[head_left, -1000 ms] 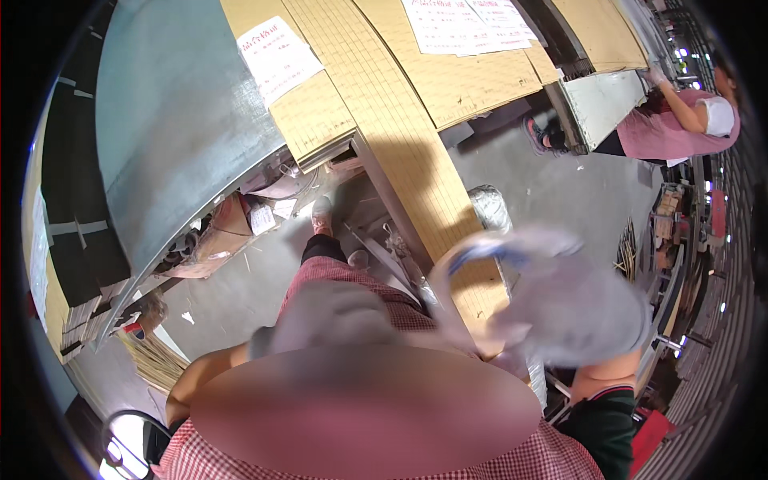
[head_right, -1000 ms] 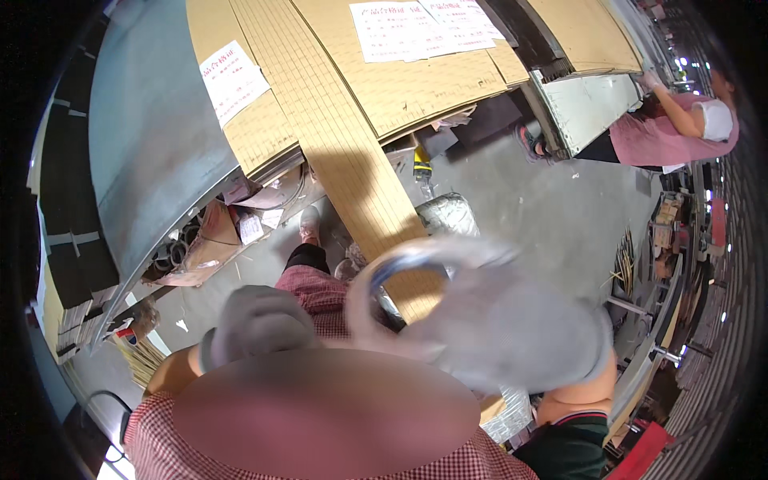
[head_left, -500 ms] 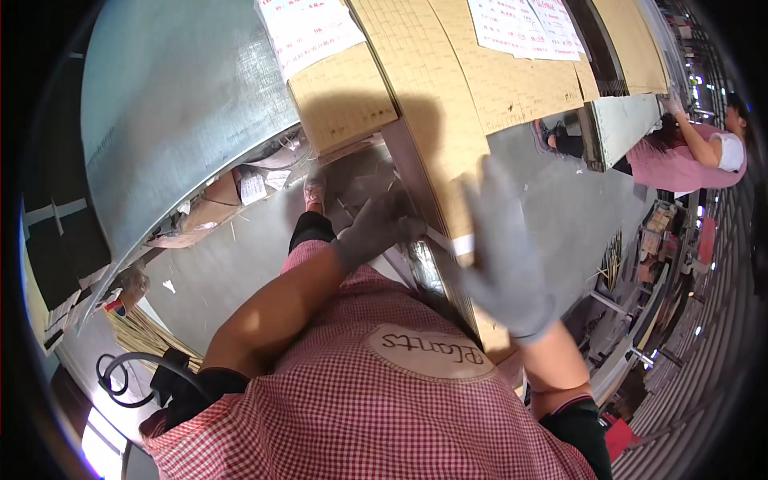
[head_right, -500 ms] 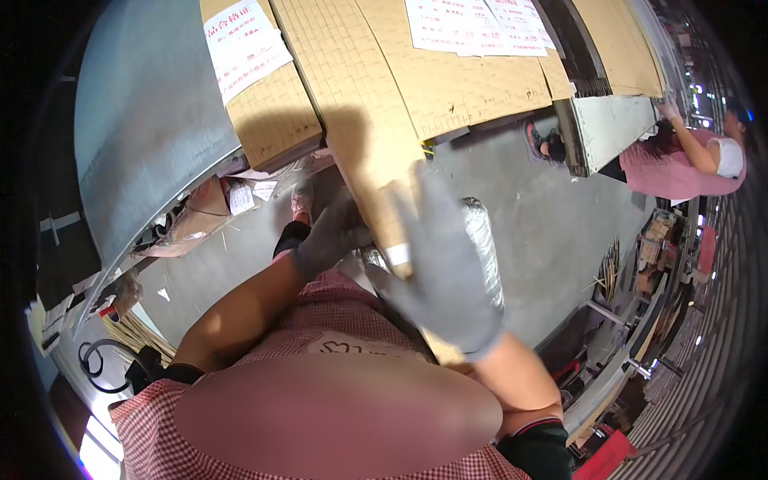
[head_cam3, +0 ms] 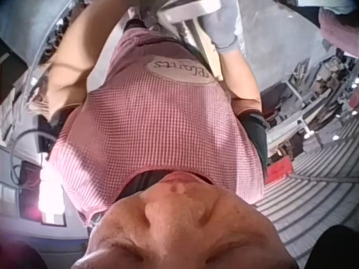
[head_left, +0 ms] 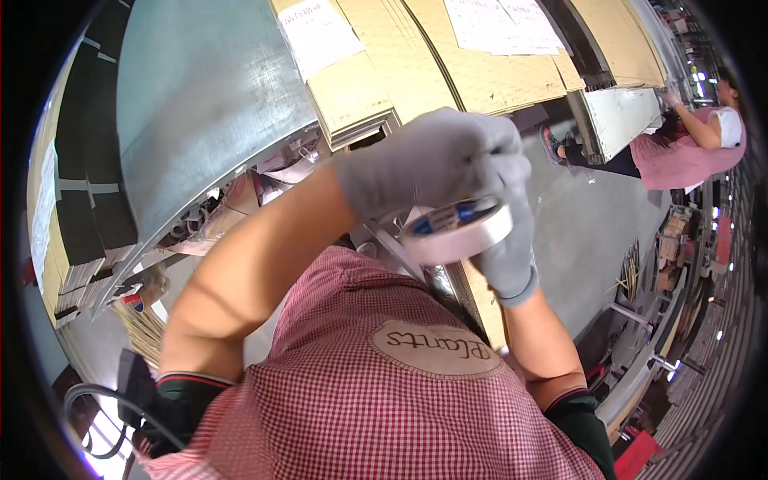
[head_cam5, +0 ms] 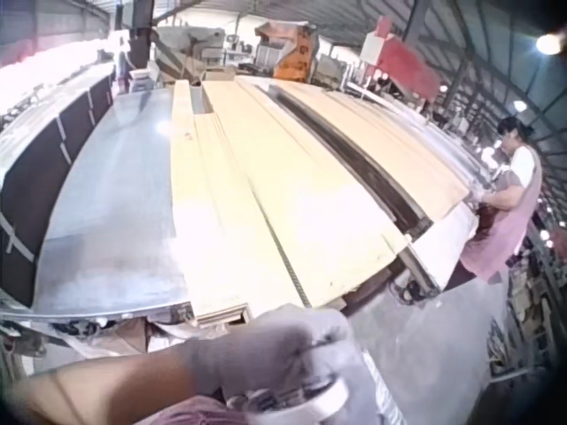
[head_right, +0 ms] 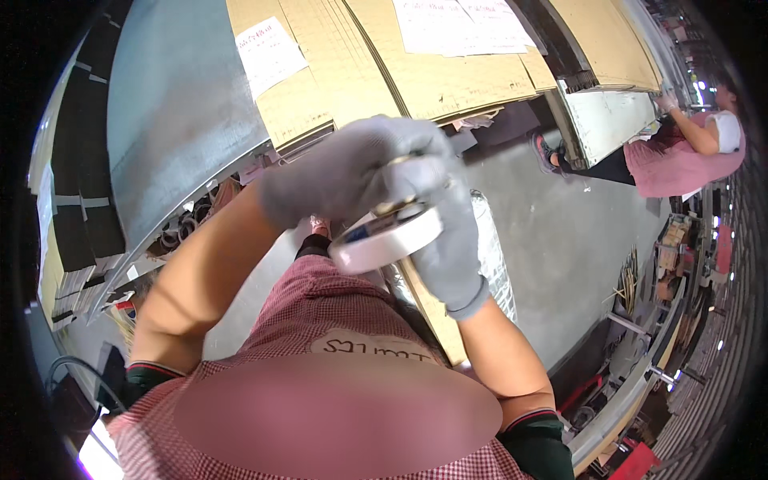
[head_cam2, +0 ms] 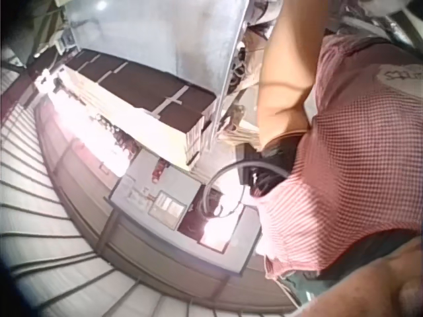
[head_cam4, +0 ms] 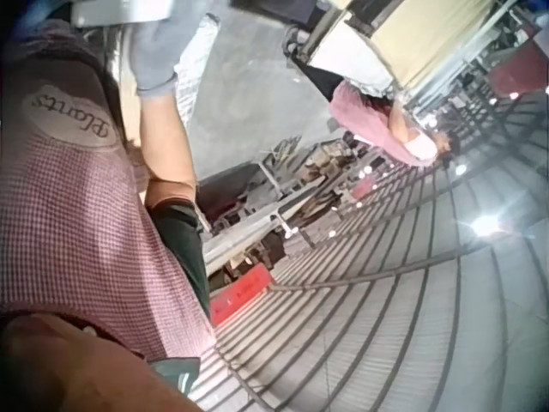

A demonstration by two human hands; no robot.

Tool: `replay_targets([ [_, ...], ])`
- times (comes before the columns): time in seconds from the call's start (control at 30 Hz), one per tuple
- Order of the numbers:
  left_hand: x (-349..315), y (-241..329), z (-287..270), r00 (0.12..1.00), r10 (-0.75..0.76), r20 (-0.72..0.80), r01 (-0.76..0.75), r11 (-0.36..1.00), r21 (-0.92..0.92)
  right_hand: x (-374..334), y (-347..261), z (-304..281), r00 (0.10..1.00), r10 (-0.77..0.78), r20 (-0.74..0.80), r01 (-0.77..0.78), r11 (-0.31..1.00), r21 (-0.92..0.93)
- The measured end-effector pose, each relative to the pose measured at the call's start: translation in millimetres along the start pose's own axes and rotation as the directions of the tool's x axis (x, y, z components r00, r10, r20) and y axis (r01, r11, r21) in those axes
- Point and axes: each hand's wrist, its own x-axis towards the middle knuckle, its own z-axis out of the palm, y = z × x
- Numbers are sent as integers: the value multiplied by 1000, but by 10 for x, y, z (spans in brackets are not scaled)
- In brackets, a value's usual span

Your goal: Apply adhesive tape to secure labels or components onto stacked boards or products.

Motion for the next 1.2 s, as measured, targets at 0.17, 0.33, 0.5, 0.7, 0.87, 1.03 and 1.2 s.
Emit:
replay_targets([
  [0.17, 145, -290, 68, 909, 283, 307, -410, 744, 528, -13, 45, -1114, 821, 545, 171, -562, 823, 79],
  [0.33, 79, -451, 130, 899, 414, 140, -406, 673, 618, 424, -493, -794, 850, 203, 486, 263, 636, -725],
  [0.5, 189, -436, 222, 863, 397, 311, -492, 527, 693, 265, 691, -771, 814, 503, 291, 290, 82, -953],
  [0.7, -267, -247, 1295, 811, 535, 236, -540, 531, 653, 225, 222, -920, 947, 263, 185, 6, 561, -827],
  [0.87, -470, 108, 713, 909, 41, -415, 41, 982, 186, 64, -679, -772, 924, 20, 381, 282, 637, -718],
  [1.03, -1187, 203, 414, 974, 163, -156, -126, 967, 223, 39, -914, -881, 605, 142, 784, 387, 808, -445],
  [1.2, -1078, -728, 190, 910, -331, -248, 402, 847, 346, 576, 250, -1287, 829, 276, 487, 351, 420, -837],
])
